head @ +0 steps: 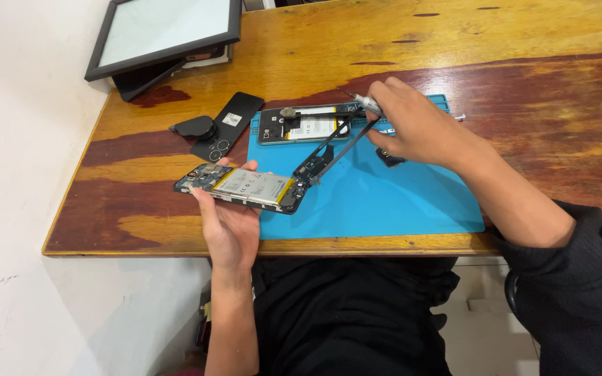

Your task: The person disassembles a smartphone on a blue repair mat. They pry off the back cover, use a screwdriver to remove screws, lift out the battery, and handle internal components and small parts while working through the phone's interior.

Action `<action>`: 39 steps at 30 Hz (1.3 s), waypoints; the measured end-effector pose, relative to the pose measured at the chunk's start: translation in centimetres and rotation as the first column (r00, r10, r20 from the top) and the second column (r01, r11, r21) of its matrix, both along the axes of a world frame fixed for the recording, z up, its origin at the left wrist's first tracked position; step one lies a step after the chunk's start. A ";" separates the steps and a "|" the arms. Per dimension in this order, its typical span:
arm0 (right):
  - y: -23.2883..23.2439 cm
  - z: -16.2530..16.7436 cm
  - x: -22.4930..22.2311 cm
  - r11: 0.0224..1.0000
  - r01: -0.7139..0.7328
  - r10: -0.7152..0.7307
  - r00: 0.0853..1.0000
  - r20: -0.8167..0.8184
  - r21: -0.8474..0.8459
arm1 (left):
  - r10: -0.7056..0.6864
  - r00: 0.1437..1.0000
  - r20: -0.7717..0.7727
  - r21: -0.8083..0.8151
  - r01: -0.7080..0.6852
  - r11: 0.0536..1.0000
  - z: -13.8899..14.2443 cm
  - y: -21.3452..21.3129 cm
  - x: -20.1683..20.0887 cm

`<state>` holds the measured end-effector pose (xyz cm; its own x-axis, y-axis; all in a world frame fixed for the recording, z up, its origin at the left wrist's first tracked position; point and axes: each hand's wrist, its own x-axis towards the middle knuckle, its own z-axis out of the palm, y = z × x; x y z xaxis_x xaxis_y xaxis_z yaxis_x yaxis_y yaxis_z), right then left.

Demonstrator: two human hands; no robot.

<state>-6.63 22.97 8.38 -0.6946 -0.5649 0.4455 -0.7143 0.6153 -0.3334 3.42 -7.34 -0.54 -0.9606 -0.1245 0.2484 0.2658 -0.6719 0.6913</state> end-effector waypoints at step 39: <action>0.5 -1.2 -1.0 0.968 0.089 -0.078 0.995 0.055 -0.233 | -0.018 0.998 -0.058 -0.057 0.015 0.998 0.9 0.6 0.5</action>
